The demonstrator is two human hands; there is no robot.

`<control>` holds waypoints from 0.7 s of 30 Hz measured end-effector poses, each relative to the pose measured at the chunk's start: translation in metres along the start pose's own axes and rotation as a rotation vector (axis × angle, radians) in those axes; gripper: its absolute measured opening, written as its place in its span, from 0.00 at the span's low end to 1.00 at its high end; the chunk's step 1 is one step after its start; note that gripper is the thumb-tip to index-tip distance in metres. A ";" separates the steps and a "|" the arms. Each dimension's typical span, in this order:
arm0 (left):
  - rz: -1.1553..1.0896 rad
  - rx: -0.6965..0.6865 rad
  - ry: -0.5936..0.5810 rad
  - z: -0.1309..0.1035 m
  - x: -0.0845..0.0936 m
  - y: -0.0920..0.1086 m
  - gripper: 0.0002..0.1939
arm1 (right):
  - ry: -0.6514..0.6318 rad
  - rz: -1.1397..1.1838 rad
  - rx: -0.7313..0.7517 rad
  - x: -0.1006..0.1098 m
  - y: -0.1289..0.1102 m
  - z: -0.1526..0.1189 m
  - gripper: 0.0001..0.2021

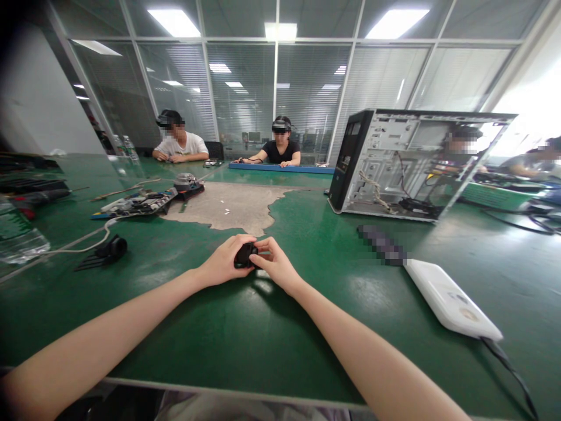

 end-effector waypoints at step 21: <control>0.043 -0.010 0.007 -0.001 -0.003 -0.003 0.28 | 0.005 -0.071 -0.009 0.001 0.002 0.000 0.15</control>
Point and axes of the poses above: each hand's wrist, its own z-axis towards the middle knuckle, its own x-axis out of the back of the hand, y = z × x, the point moved 8 cm from there along z, towards the middle knuckle, and after that the axes turned 13 degrees about y, right-handed, at the moved point
